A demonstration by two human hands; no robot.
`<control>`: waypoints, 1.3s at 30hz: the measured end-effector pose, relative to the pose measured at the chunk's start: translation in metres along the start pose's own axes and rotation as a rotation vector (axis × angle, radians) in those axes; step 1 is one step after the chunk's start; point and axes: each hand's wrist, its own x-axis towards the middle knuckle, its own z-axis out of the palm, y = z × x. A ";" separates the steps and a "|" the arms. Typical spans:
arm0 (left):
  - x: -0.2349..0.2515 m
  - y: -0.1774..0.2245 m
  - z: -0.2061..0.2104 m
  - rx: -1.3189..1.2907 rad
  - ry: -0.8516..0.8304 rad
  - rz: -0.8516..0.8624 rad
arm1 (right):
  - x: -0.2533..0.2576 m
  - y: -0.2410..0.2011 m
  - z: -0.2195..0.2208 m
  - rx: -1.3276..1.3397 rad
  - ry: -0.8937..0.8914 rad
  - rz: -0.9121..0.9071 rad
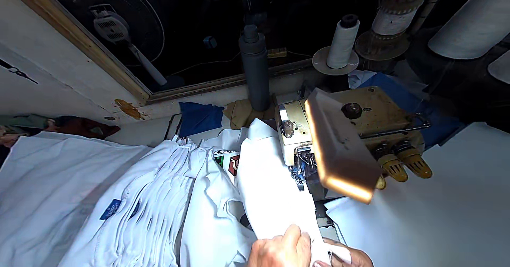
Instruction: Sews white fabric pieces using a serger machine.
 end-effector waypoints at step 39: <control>-0.046 -0.039 -0.022 -0.131 0.509 -0.324 | -0.035 0.030 -0.029 -0.757 0.010 -0.278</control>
